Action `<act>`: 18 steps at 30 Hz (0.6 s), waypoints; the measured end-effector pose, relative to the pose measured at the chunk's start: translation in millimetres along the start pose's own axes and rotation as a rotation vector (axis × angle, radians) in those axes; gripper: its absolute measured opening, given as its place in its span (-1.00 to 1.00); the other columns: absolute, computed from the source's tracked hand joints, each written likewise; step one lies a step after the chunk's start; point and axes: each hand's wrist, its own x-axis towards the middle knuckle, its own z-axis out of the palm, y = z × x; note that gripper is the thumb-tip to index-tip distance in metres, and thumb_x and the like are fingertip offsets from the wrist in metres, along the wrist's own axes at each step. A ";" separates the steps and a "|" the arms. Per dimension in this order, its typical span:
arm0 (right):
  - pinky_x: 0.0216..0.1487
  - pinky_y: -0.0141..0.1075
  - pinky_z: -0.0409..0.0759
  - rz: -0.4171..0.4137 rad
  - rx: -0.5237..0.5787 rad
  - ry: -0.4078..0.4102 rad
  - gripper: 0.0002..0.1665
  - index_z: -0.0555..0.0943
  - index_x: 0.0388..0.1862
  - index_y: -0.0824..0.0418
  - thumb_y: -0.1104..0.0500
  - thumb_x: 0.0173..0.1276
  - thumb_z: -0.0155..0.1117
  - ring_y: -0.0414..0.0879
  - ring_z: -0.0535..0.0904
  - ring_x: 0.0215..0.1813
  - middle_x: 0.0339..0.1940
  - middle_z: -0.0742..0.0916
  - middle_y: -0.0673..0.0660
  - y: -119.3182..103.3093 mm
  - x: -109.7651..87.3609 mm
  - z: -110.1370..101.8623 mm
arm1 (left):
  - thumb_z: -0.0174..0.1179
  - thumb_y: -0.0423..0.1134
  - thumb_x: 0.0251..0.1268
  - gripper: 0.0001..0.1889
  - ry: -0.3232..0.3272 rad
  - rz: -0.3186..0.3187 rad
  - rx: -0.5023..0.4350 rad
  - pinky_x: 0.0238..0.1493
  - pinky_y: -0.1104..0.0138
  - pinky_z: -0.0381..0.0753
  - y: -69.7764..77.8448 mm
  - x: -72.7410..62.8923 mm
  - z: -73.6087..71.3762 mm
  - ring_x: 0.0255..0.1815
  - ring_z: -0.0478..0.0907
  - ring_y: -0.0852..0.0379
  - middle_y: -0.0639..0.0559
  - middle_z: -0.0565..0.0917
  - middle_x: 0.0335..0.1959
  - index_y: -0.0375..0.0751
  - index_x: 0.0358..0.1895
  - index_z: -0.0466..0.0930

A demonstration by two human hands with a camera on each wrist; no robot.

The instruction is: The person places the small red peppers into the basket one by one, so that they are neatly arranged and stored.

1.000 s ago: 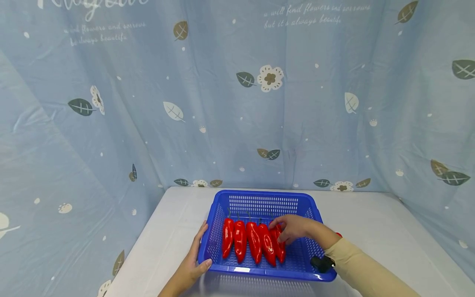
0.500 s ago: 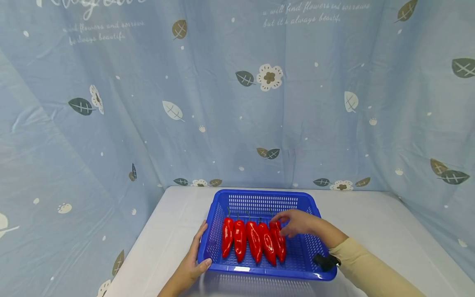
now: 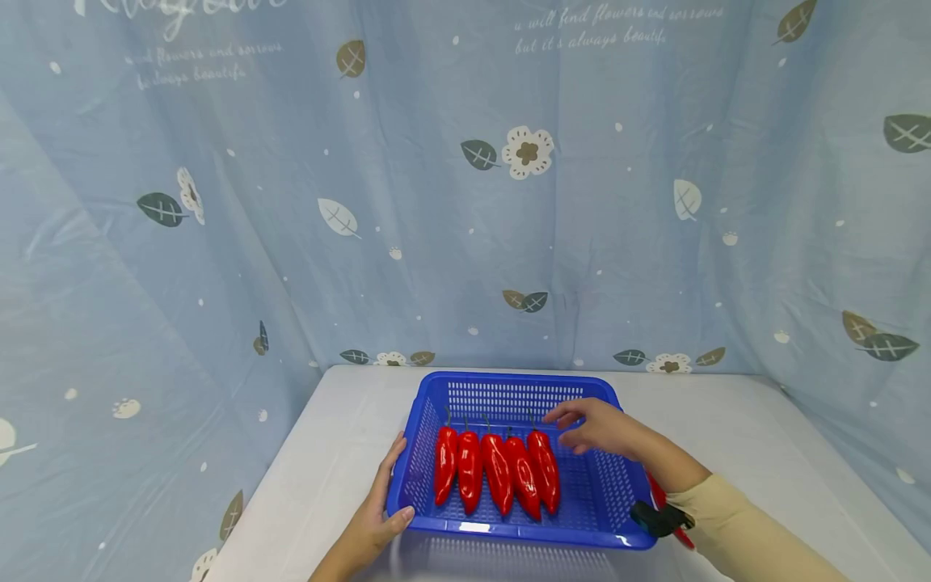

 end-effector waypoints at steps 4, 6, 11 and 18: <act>-0.13 -0.05 0.77 0.006 0.008 0.022 -0.56 0.67 0.16 0.26 0.30 0.29 0.43 0.10 0.71 -0.10 0.04 0.70 0.29 -2.5 -4.2 -4.4 | 0.21 -0.11 0.25 -0.02 0.001 -0.010 0.011 0.26 -0.48 0.19 0.5 -0.6 0.4 0.60 -0.18 -0.49 -0.19 -0.25 0.69 0.21 0.67 -0.20; -0.13 -0.04 0.77 0.007 0.007 0.031 -0.56 0.66 0.17 0.25 0.28 0.29 0.43 0.09 0.71 -0.10 0.04 0.71 0.29 -3.2 -6.4 -6.4 | 0.21 -0.11 0.25 -0.01 0.002 -0.009 0.015 0.25 -0.48 0.21 0.9 -0.5 0.4 0.60 -0.18 -0.50 -0.21 -0.25 0.68 0.21 0.67 -0.20; -0.12 -0.03 0.77 -0.017 0.013 0.055 -0.59 0.67 0.16 0.22 0.26 0.33 0.40 0.05 0.71 -0.13 0.07 0.70 0.33 -0.8 -13.5 -12.3 | 0.21 -0.10 0.25 -0.01 0.009 -0.011 0.028 0.24 -0.47 0.23 1.9 -0.3 0.0 0.59 -0.18 -0.50 -0.20 -0.26 0.69 0.22 0.66 -0.20; -0.18 -0.05 0.78 -0.086 -0.007 0.074 -0.61 0.66 0.17 0.23 0.24 0.37 0.38 0.01 0.68 -0.11 0.04 0.71 0.30 9.4 -23.8 -21.8 | 0.21 -0.10 0.24 -0.02 0.007 -0.012 0.022 0.25 -0.48 0.21 3.8 -0.6 0.1 0.60 -0.19 -0.48 -0.18 -0.26 0.69 0.21 0.66 -0.20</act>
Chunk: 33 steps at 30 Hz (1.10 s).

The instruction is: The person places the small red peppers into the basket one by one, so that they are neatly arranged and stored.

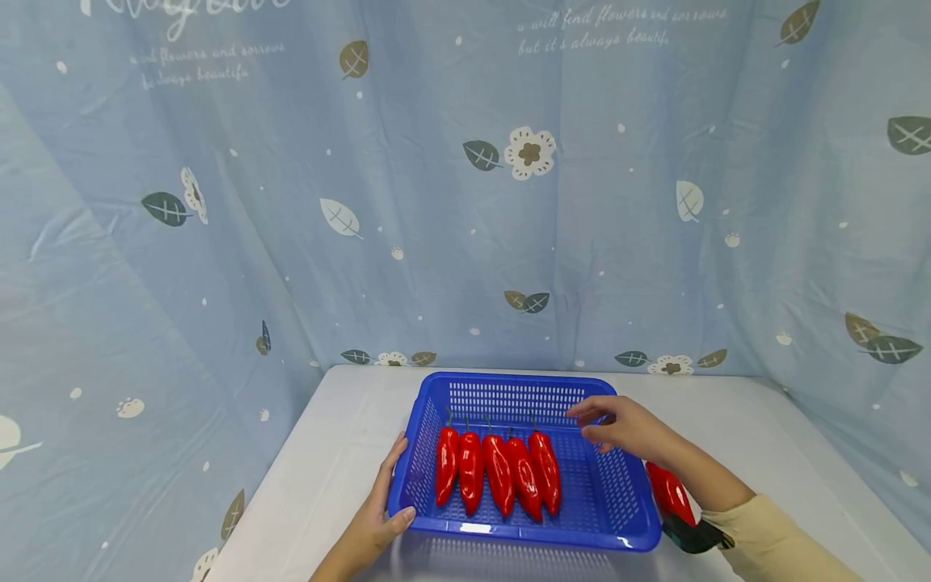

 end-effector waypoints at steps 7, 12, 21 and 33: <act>-0.21 -0.11 0.78 -0.019 0.007 0.000 -0.58 0.64 0.20 0.26 0.21 0.38 0.37 0.14 0.69 -0.09 0.04 0.71 0.30 5.9 -11.5 -8.7 | 0.20 -0.11 0.24 -0.02 -0.001 0.015 0.003 0.25 -0.50 0.18 -0.8 -0.2 0.3 0.60 -0.19 -0.50 -0.16 -0.26 0.69 0.21 0.66 -0.20; -0.23 -0.17 0.77 -0.008 -0.001 0.027 -0.54 0.62 0.23 0.29 0.18 0.38 0.38 0.11 0.70 -0.09 0.08 0.70 0.35 8.5 -20.1 -14.1 | 0.19 -0.11 0.24 -0.03 0.000 0.013 -0.003 0.25 -0.50 0.19 -1.9 -0.4 0.9 0.60 -0.18 -0.49 -0.15 -0.24 0.69 0.21 0.66 -0.18; -0.22 -0.18 0.77 0.045 0.033 0.077 -0.56 0.61 0.23 0.32 0.23 0.41 0.33 0.04 0.70 -0.10 0.09 0.70 0.35 19.0 -30.4 -21.2 | 0.19 -0.12 0.24 -0.03 -0.001 0.039 -0.002 0.24 -0.52 0.18 -3.3 0.4 1.1 0.60 -0.19 -0.49 -0.13 -0.25 0.69 0.19 0.66 -0.18; -0.21 -0.26 0.74 0.069 0.000 0.110 -0.55 0.60 0.24 0.30 0.13 0.45 0.32 0.05 0.68 -0.07 0.04 0.72 0.26 37.6 -48.1 -34.9 | 0.20 -0.14 0.24 -0.02 -0.004 0.051 -0.012 0.26 -0.52 0.14 -4.1 1.2 0.7 0.60 -0.19 -0.49 -0.14 -0.25 0.69 0.19 0.67 -0.19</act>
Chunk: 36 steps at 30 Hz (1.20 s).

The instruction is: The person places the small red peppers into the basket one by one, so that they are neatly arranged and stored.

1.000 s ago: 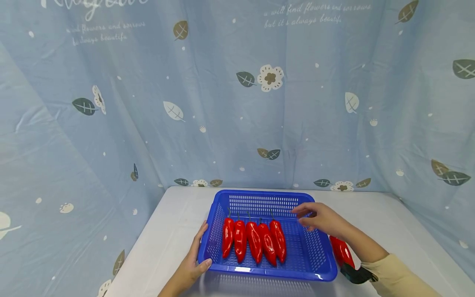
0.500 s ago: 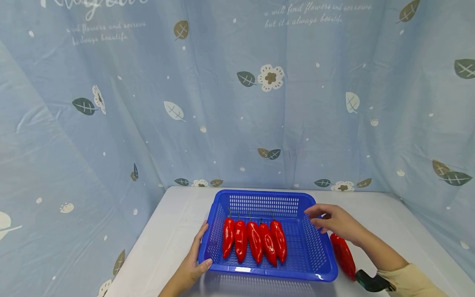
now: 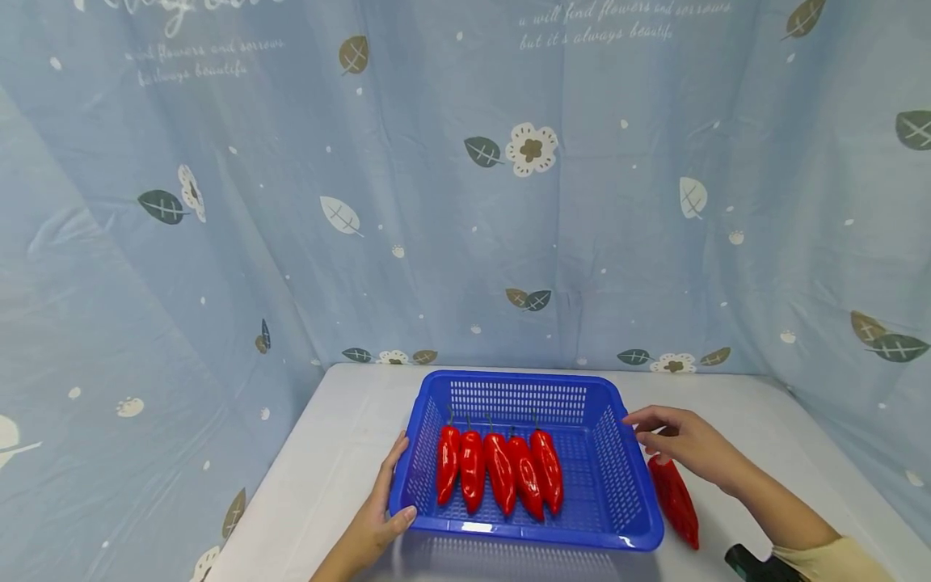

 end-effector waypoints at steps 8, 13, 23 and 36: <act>-0.18 -0.12 0.76 0.105 0.003 0.020 -0.52 0.57 0.28 0.31 0.13 0.46 0.31 0.04 0.70 -0.10 0.04 0.70 0.28 15.4 -8.3 -4.6 | 0.21 -0.12 0.23 -0.01 0.005 -0.034 -0.001 0.26 -0.50 0.17 2.6 0.0 -0.8 0.60 -0.20 -0.49 -0.13 -0.26 0.69 0.21 0.66 -0.19; -0.18 -0.13 0.76 0.137 -0.040 0.032 -0.51 0.57 0.28 0.30 0.22 0.41 0.32 0.00 0.67 -0.08 0.03 0.70 0.28 28.6 -11.4 -7.0 | 0.20 -0.14 0.24 -0.02 -0.003 -0.016 -0.005 0.26 -0.52 0.14 1.8 -0.1 -0.6 0.60 -0.20 -0.49 -0.13 -0.26 0.69 0.21 0.66 -0.19; -0.11 -0.04 0.76 0.208 -0.145 0.067 -0.38 0.58 0.28 0.29 0.16 0.25 0.50 -0.03 0.64 -0.09 0.04 0.69 0.27 59.4 -17.8 -0.3 | 0.18 -0.15 0.27 -0.03 -0.020 0.012 -0.005 0.27 -0.54 0.04 -2.2 0.7 -1.3 0.61 -0.24 -0.49 -0.14 -0.28 0.69 0.19 0.67 -0.21; -0.21 -0.05 0.77 0.300 -0.113 0.019 -0.34 0.59 0.26 0.31 0.17 0.18 0.55 0.11 0.62 -0.03 0.17 0.56 0.48 81.0 -18.3 15.2 | 0.19 -0.14 0.25 -0.02 -0.006 -0.007 -0.006 0.27 -0.53 0.10 -2.7 -0.2 -0.5 0.61 -0.20 -0.48 -0.11 -0.25 0.70 0.20 0.67 -0.19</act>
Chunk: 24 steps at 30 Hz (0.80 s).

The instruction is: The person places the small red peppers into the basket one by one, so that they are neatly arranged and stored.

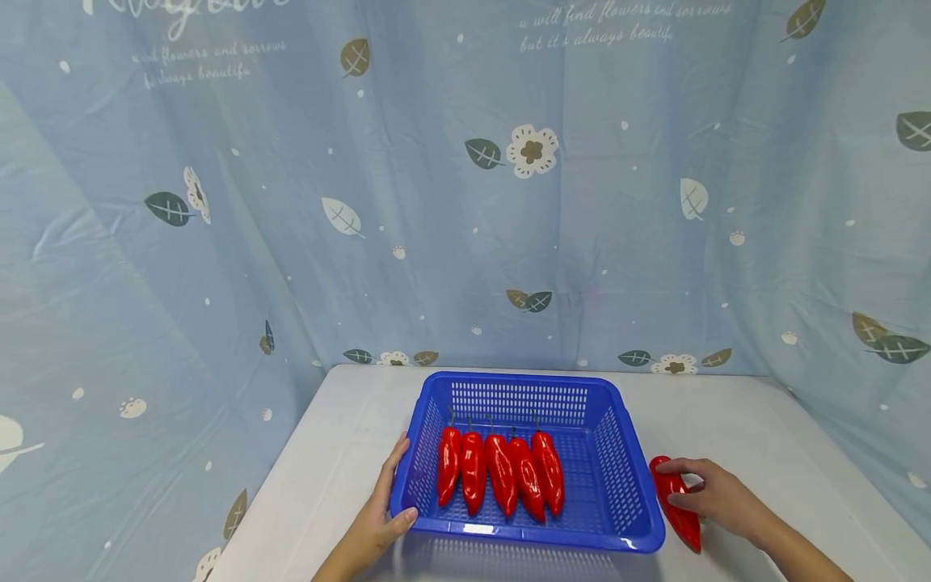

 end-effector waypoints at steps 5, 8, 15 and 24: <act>-0.24 -0.05 0.77 0.042 -0.019 0.011 -0.24 0.54 0.30 0.33 0.10 0.14 0.58 0.15 0.61 -0.03 0.17 0.54 0.53 11.2 3.1 -3.8 | 0.19 -0.13 0.24 -0.03 0.005 -0.017 -0.008 0.27 -0.52 0.11 1.0 -0.7 0.3 0.61 -0.21 -0.47 -0.12 -0.25 0.70 0.19 0.66 -0.18; -0.25 -0.04 0.77 0.062 -0.022 0.019 -0.15 0.50 0.33 0.36 0.05 0.12 0.60 0.27 0.58 0.00 0.20 0.48 0.60 23.6 6.1 -11.9 | 0.19 -0.14 0.25 -0.02 0.007 -0.016 -0.007 0.26 -0.52 0.13 0.6 -1.1 0.2 0.60 -0.19 -0.50 -0.14 -0.25 0.69 0.19 0.67 -0.19; -0.17 0.01 0.77 0.123 -0.031 0.035 -0.07 0.41 0.41 0.38 0.01 0.16 0.57 0.61 0.32 0.21 0.29 0.31 0.70 45.0 7.8 -28.5 | 0.19 -0.13 0.25 -0.03 0.003 -0.023 -0.013 0.27 -0.52 0.11 0.6 -1.4 0.5 0.61 -0.20 -0.47 -0.12 -0.25 0.69 0.21 0.66 -0.19; -0.16 0.00 0.77 0.136 -0.014 0.004 -0.05 0.37 0.43 0.40 0.02 0.17 0.56 0.59 0.33 0.19 0.28 0.30 0.70 41.8 5.7 -33.0 | 0.19 -0.14 0.25 -0.02 0.002 0.009 0.002 0.27 -0.54 0.09 0.2 -0.3 -0.2 0.60 -0.19 -0.49 -0.13 -0.24 0.69 0.20 0.67 -0.19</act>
